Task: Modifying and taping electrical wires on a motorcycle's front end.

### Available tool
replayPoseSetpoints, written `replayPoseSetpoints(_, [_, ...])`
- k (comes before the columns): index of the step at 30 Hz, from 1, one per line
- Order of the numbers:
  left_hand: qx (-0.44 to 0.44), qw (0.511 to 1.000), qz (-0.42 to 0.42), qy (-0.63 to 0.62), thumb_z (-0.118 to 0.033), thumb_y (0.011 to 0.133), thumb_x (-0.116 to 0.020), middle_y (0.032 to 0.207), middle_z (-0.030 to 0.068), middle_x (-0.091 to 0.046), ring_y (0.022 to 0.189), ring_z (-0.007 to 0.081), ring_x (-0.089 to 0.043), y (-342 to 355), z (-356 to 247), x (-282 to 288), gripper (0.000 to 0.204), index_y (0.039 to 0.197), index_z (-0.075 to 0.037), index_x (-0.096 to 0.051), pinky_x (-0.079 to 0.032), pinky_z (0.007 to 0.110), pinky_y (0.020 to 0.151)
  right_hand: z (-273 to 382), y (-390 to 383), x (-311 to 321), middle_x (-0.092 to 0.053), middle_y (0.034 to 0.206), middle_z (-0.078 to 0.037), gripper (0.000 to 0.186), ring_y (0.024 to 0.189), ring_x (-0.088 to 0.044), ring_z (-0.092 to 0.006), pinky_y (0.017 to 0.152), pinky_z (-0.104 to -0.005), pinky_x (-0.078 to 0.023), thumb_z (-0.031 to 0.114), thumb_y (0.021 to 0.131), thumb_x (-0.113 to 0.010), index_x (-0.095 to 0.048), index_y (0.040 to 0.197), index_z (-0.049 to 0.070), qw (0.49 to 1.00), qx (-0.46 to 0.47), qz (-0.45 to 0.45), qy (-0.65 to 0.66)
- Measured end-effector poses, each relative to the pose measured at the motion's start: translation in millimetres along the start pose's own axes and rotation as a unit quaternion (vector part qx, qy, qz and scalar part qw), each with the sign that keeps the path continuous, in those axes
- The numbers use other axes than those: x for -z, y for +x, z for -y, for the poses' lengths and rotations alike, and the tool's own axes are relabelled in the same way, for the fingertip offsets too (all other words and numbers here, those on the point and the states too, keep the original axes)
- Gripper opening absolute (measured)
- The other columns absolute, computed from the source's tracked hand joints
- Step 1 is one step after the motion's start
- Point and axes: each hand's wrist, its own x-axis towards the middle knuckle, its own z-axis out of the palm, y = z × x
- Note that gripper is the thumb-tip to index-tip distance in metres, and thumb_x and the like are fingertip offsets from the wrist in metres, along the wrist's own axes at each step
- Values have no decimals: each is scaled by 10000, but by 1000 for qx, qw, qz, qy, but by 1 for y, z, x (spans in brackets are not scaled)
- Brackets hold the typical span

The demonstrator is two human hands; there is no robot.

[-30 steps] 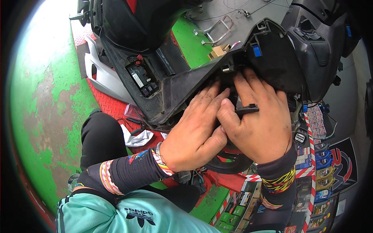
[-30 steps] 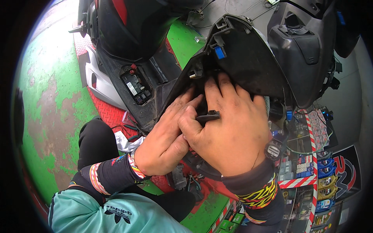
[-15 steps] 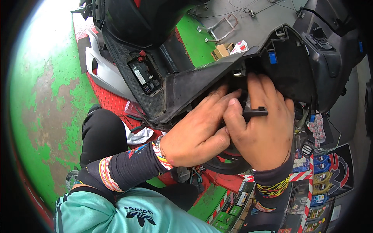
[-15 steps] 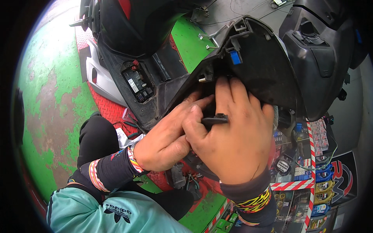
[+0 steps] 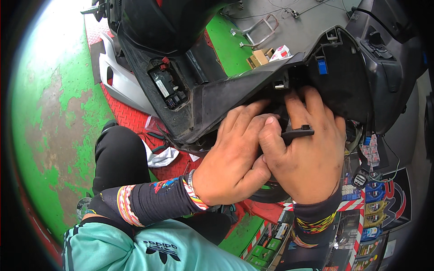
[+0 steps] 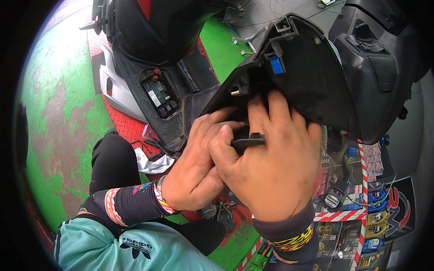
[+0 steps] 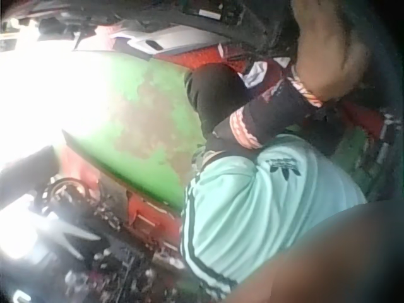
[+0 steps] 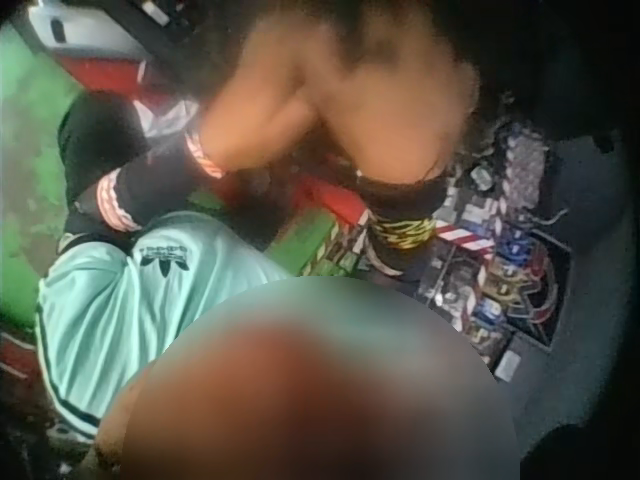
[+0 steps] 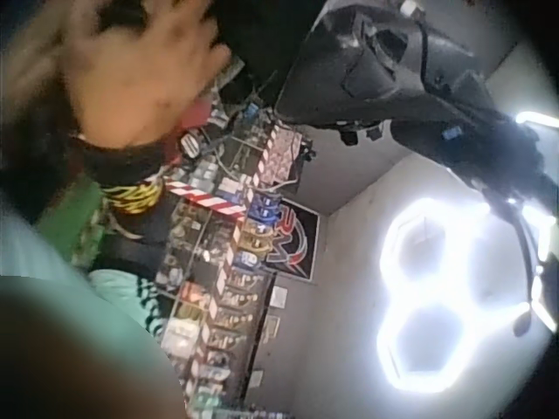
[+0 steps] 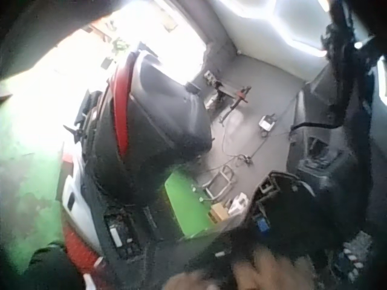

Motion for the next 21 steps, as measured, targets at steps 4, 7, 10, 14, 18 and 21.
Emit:
replayPoseSetpoints(4, [-17,1000,5,-22,-164,853,-591,1445,342,-408,1301,526,-439,3,6,2,638,1409,89,-407,-346,524,1153,2,1,-2,-638,1212,-189,454,992,-641,-365,830,-488,-456,323,850,-635,-679,1184,18,1000,-3,-14,-4])
replayPoseSetpoints(7, [-8,999,29,-38,-172,854,-591,1430,319,-427,1294,517,-446,7,8,3,646,1411,91,-397,-360,510,1147,2,1,-3,-640,1196,-184,445,985,-640,-360,822,-485,-452,324,848,-634,-685,1166,16,1000,-13,-11,-4])
replayPoseSetpoints(10, [4,997,14,-75,-182,851,-593,1393,302,-455,1273,497,-475,10,9,3,650,1413,81,-400,-378,498,1132,2,1,-3,-643,1180,-179,432,977,-640,-357,817,-481,-449,317,844,-631,-692,1147,16,1000,-15,-14,-3])
replayPoseSetpoints(14, [24,994,29,-102,-204,832,-612,1303,283,-506,1213,459,-524,16,12,6,663,1403,66,-410,-422,487,1061,3,2,-2,-650,1158,-172,415,966,-640,-354,816,-477,-447,308,836,-624,-704,1114,11,1000,-18,-13,7])
replayPoseSetpoints(18, [67,979,57,-183,-219,768,-643,1229,267,-538,1138,449,-546,21,12,8,728,1400,55,-406,-445,481,1000,0,0,0,-654,1147,-168,427,968,-641,-352,814,-474,-447,317,829,-625,-706,1109,6,999,-12,-19,27])
replayPoseSetpoints(21, [62,984,50,-156,-211,736,-649,1209,265,-543,1104,461,-551,26,10,11,762,1406,52,-399,-452,483,988,-2,-2,2,-657,1143,-166,449,974,-643,-353,818,-470,-451,337,823,-633,-704,1113,2,999,-13,-10,36])
